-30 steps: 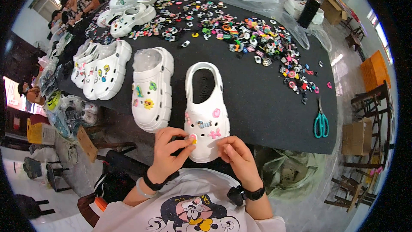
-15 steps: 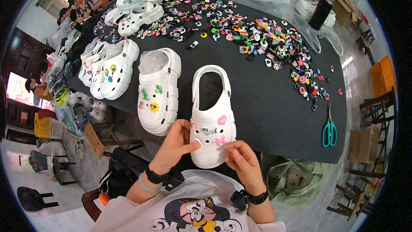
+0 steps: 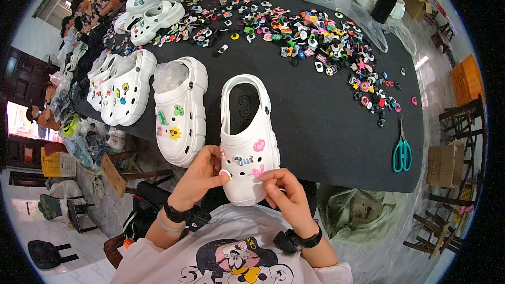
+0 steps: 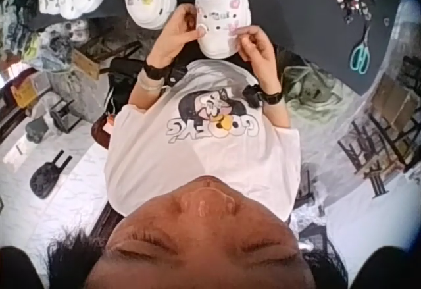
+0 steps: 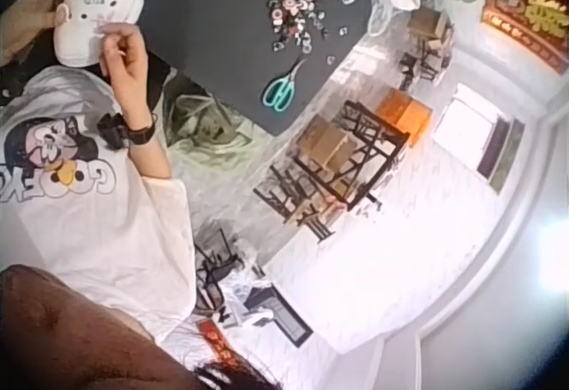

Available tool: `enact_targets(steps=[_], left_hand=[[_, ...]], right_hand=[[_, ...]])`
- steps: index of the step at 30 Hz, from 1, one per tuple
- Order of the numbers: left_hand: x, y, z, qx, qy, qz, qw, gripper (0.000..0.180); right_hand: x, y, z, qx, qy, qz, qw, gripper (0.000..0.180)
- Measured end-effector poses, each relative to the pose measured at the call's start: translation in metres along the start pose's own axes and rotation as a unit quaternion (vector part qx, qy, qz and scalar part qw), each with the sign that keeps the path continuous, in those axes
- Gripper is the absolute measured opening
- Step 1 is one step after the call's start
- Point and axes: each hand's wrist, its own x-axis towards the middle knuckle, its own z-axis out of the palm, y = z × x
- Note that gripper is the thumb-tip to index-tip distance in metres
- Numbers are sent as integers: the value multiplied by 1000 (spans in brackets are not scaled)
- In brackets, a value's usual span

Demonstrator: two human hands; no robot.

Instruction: Assemble decorative charms onto clogs.

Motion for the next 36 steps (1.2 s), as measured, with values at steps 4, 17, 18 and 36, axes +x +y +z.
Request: enact_targets(steps=[4, 17, 18, 36], left_hand=[[0, -12, 1, 114, 30, 78, 990, 53], [-16, -15, 15, 216, 104, 224, 945, 18], [-18, -16, 13, 212, 105, 224, 945, 18], [-16, -18, 20, 187, 110, 211, 953, 16]], right_hand=[[0, -2, 9, -220, 4, -101, 970, 21], [25, -20, 45, -584, 2, -265, 767, 25], [24, -19, 43, -553, 11, -232, 800, 22], [18, 0, 30, -449, 49, -310, 837, 20]])
